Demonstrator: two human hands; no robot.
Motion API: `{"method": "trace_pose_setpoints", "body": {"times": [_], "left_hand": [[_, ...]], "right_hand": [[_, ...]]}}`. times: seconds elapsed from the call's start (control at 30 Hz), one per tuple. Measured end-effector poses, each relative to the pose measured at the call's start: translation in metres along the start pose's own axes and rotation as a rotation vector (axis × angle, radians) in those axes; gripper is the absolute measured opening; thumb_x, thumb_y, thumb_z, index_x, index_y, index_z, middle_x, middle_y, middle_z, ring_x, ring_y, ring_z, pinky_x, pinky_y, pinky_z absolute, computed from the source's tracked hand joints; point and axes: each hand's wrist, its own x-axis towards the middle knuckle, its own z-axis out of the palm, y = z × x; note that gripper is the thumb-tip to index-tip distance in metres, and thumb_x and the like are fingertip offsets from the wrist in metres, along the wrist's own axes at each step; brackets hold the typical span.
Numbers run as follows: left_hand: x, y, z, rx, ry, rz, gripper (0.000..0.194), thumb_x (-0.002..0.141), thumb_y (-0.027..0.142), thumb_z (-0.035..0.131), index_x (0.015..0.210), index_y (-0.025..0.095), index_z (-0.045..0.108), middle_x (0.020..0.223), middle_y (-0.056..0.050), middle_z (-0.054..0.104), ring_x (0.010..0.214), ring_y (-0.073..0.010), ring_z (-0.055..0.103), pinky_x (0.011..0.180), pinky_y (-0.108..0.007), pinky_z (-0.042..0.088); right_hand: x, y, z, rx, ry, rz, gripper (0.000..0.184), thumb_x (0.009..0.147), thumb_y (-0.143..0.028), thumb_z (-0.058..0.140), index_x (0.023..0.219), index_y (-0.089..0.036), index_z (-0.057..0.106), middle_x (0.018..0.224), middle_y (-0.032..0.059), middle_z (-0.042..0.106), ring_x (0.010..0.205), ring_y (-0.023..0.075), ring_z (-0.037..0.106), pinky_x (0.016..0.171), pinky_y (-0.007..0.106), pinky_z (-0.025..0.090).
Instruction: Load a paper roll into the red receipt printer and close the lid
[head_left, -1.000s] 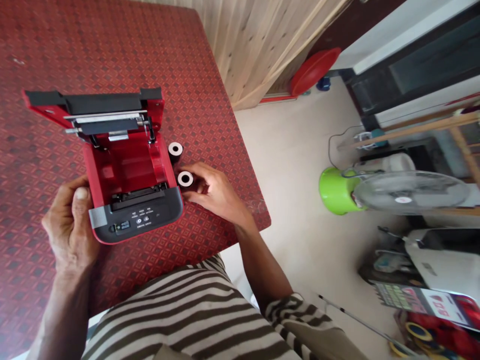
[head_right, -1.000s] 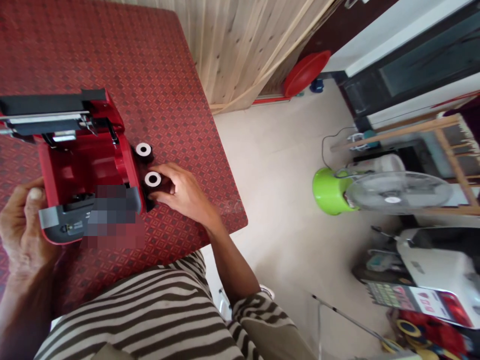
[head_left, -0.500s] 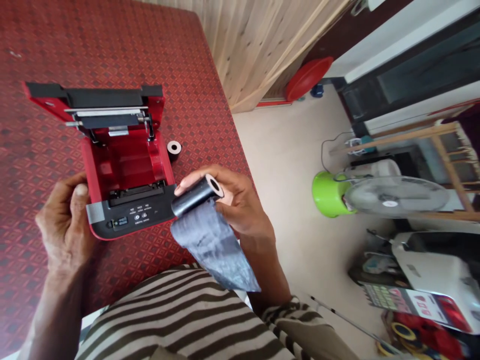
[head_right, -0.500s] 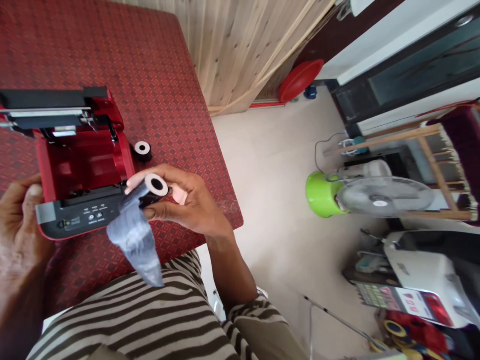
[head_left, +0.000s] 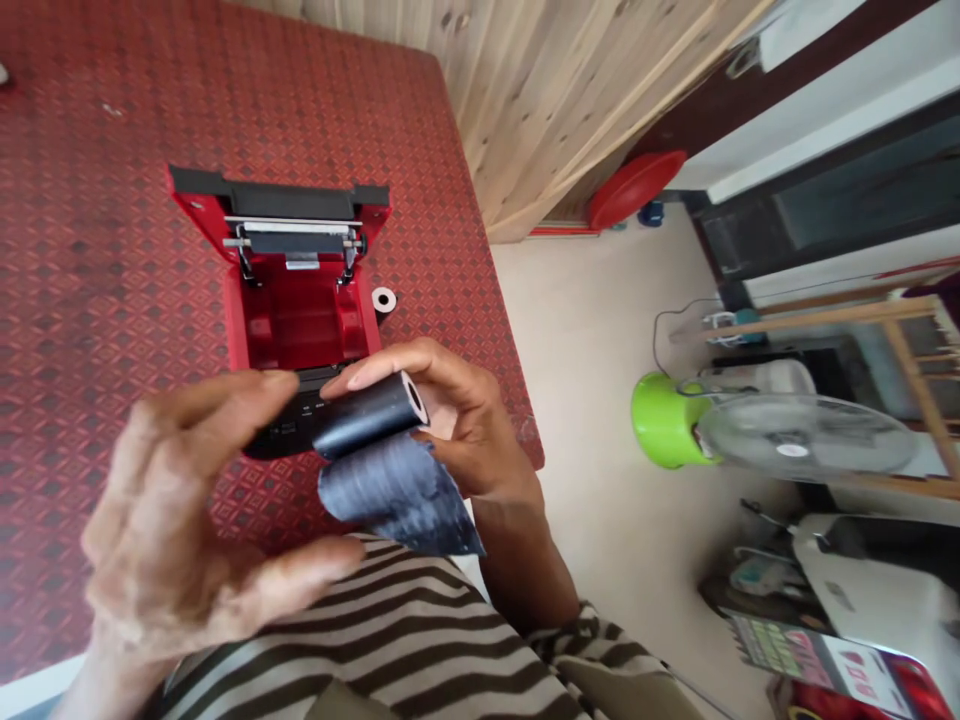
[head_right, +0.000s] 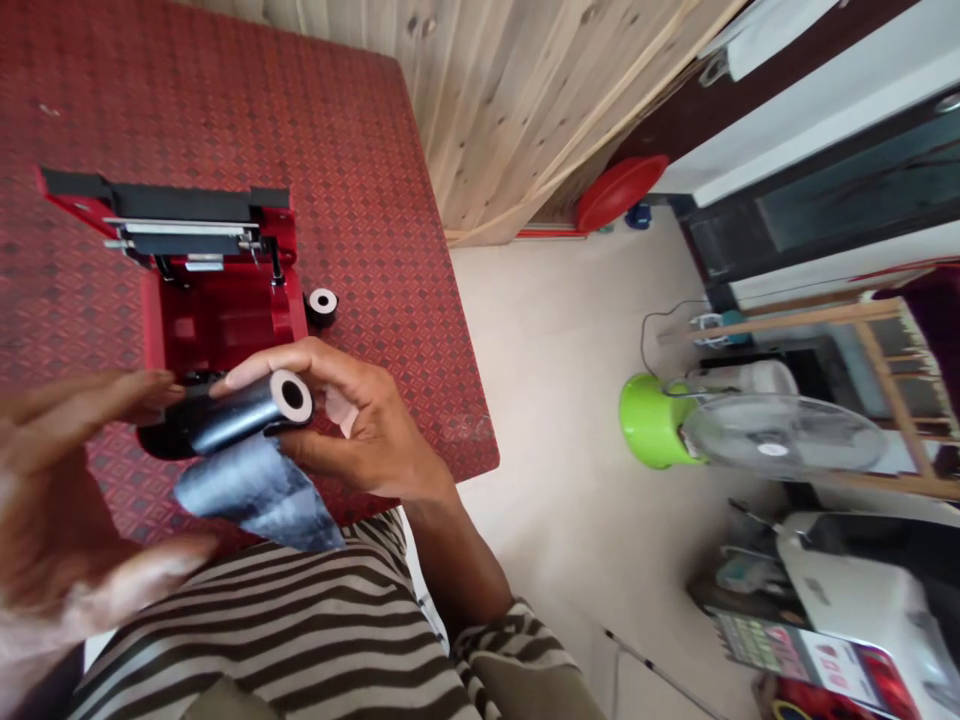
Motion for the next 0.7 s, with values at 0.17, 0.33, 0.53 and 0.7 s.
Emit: {"method": "trace_pose_setpoints", "body": {"times": [0.17, 0.33, 0.53, 0.7], "left_hand": [[-0.007, 0.006, 0.013, 0.009, 0.047, 0.274, 0.077, 0.086, 0.04, 0.086, 0.156, 0.031, 0.055, 0.127, -0.008, 0.073, 0.115, -0.0264, 0.071, 0.099, -0.042, 0.063], [-0.007, 0.002, 0.01, -0.024, 0.073, 0.135, 0.031, 0.09, 0.01, 0.072, 0.114, 0.031, 0.074, 0.094, 0.004, 0.076, 0.084, -0.0168, 0.072, 0.078, -0.034, 0.061], [-0.005, 0.009, 0.004, -0.077, 0.104, 0.079, 0.023, 0.091, 0.006, 0.068, 0.095, 0.029, 0.07, 0.085, 0.006, 0.072, 0.073, -0.0123, 0.067, 0.067, -0.033, 0.054], [-0.01, 0.004, -0.002, -0.003, 0.099, 0.055, 0.014, 0.094, 0.019, 0.07, 0.097, 0.032, 0.073, 0.082, 0.007, 0.074, 0.067, -0.0117, 0.065, 0.059, -0.034, 0.049]], "right_hand": [[0.002, -0.012, 0.005, -0.166, -0.011, 0.069, 0.031, 0.092, -0.032, 0.082, 0.12, -0.027, 0.069, 0.13, 0.0056, 0.076, 0.118, 0.0247, 0.074, 0.103, 0.039, 0.06], [0.002, -0.015, 0.015, -0.422, 0.01, 0.034, 0.035, 0.085, -0.022, 0.087, 0.115, -0.026, 0.069, 0.109, -0.0008, 0.073, 0.098, 0.0161, 0.069, 0.089, 0.029, 0.056], [0.002, -0.008, 0.014, -0.353, 0.142, 0.032, 0.044, 0.078, -0.029, 0.094, 0.11, -0.026, 0.064, 0.101, -0.0007, 0.072, 0.089, 0.0163, 0.064, 0.075, 0.028, 0.055], [-0.003, -0.011, 0.012, -0.259, 0.198, 0.04, 0.041, 0.075, -0.023, 0.095, 0.106, -0.026, 0.068, 0.097, -0.0008, 0.072, 0.084, 0.015, 0.062, 0.068, 0.026, 0.049]]}}
